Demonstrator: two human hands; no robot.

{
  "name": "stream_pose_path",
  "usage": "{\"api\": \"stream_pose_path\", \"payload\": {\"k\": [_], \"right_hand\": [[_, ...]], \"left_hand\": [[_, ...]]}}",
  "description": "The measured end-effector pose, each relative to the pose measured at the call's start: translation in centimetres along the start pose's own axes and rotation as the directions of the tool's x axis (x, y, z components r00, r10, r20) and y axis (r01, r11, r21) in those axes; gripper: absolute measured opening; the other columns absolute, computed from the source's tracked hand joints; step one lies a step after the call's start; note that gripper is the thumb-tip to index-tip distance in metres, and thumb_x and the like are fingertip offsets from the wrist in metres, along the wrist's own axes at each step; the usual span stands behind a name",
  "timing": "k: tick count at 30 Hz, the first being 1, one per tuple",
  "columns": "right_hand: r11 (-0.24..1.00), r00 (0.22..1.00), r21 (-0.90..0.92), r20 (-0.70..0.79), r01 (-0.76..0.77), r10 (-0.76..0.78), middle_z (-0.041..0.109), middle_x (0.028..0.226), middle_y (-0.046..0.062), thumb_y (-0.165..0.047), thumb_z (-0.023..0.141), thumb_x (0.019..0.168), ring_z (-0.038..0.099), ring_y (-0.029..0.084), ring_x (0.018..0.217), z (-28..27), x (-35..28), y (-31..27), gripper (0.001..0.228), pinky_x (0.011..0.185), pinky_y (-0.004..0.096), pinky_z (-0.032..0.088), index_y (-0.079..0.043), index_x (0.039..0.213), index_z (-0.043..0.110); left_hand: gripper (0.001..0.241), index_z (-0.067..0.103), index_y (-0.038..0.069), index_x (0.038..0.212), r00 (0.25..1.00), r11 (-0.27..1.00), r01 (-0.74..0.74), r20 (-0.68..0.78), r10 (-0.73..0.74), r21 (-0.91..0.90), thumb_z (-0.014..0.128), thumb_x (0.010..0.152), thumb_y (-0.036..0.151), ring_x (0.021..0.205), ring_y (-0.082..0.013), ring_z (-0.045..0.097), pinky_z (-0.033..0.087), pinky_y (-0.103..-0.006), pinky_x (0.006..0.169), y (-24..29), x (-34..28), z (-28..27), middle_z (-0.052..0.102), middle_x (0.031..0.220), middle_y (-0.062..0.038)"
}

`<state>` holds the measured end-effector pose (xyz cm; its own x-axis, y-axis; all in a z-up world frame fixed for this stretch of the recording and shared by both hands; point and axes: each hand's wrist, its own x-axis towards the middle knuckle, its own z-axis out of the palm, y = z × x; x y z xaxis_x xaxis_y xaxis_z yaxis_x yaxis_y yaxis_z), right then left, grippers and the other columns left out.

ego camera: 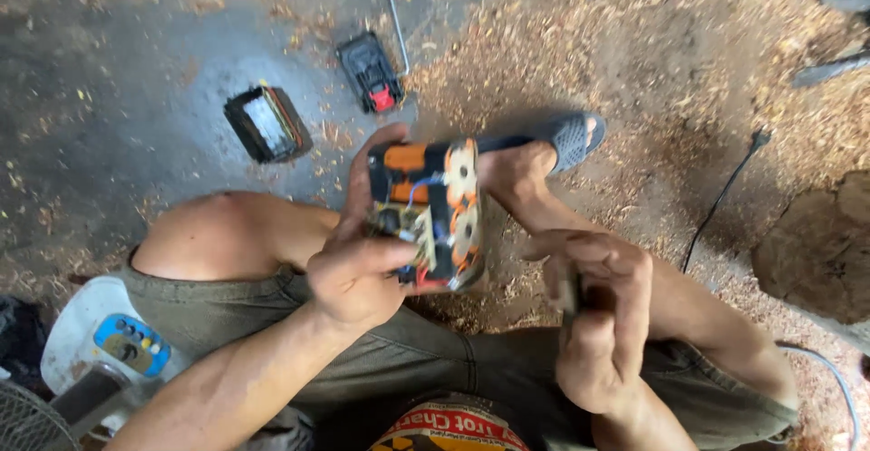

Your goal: The person sits on the ground repairing a cordless tool battery pack. They pry open the pack's casing, remove and reposition the battery cells and circuit board, handle the wires and a small circuit module, and press the housing parts back together while checking the internal components.

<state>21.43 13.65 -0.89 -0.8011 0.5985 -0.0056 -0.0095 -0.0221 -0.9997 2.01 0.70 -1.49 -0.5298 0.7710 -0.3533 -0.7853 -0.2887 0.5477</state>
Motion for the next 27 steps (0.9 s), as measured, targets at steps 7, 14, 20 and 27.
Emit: {"api": "stream_pose_path", "payload": {"k": [7,14,20,27], "right_hand": [[0.909,0.954,0.335,-0.077,-0.249,0.289,0.06,0.129,0.013,0.011,0.054,0.099,0.06,0.015,0.102,-0.8,0.0,0.1,0.04,0.077,0.025,0.049,-0.003,0.136,0.049],[0.88,0.968,0.462,-0.146,-0.114,0.203,0.061,0.136,0.012,0.021,0.065,0.093,0.065,0.017,0.11,-1.1,0.0,0.7,0.051,0.095,0.03,0.057,-0.004,0.136,0.055],[0.963,0.926,0.263,-0.345,-0.063,0.155,0.067,0.121,0.011,0.018,0.067,0.093,0.066,0.012,0.102,-0.7,-0.1,1.8,0.034,0.091,0.026,0.057,0.001,0.12,0.058],[0.998,0.924,0.042,-0.382,0.045,-0.026,0.064,0.107,0.011,0.008,0.069,0.101,0.059,0.008,0.084,1.9,0.3,0.7,0.017,0.076,0.019,0.051,0.001,0.111,0.057]], "left_hand": [[0.103,0.023,0.004,0.164,0.982,0.985,0.143,0.142,-0.128,-0.101,0.079,0.08,0.028,0.13,-0.0306,0.058,0.048,-0.0444,0.11,-0.8,-0.2,-0.2,0.056,0.143,-0.017],[0.103,0.024,0.003,0.162,0.985,0.993,0.113,0.132,-0.115,0.023,0.08,0.079,0.025,0.131,-0.028,0.058,0.048,-0.0411,0.113,-1.4,-0.3,0.1,0.056,0.142,-0.016],[0.102,0.02,0.006,0.163,0.99,0.987,0.007,0.135,-0.029,0.162,0.078,0.08,0.011,0.126,-0.0293,0.061,0.053,-0.0429,0.109,-2.3,-0.8,0.1,0.058,0.137,-0.016],[0.103,0.012,0.008,0.164,0.984,0.9,-0.073,0.178,-0.006,0.429,0.078,0.084,0.014,0.125,-0.027,0.062,0.055,-0.0432,0.109,-2.9,-1.6,-0.1,0.056,0.139,-0.017]]}}
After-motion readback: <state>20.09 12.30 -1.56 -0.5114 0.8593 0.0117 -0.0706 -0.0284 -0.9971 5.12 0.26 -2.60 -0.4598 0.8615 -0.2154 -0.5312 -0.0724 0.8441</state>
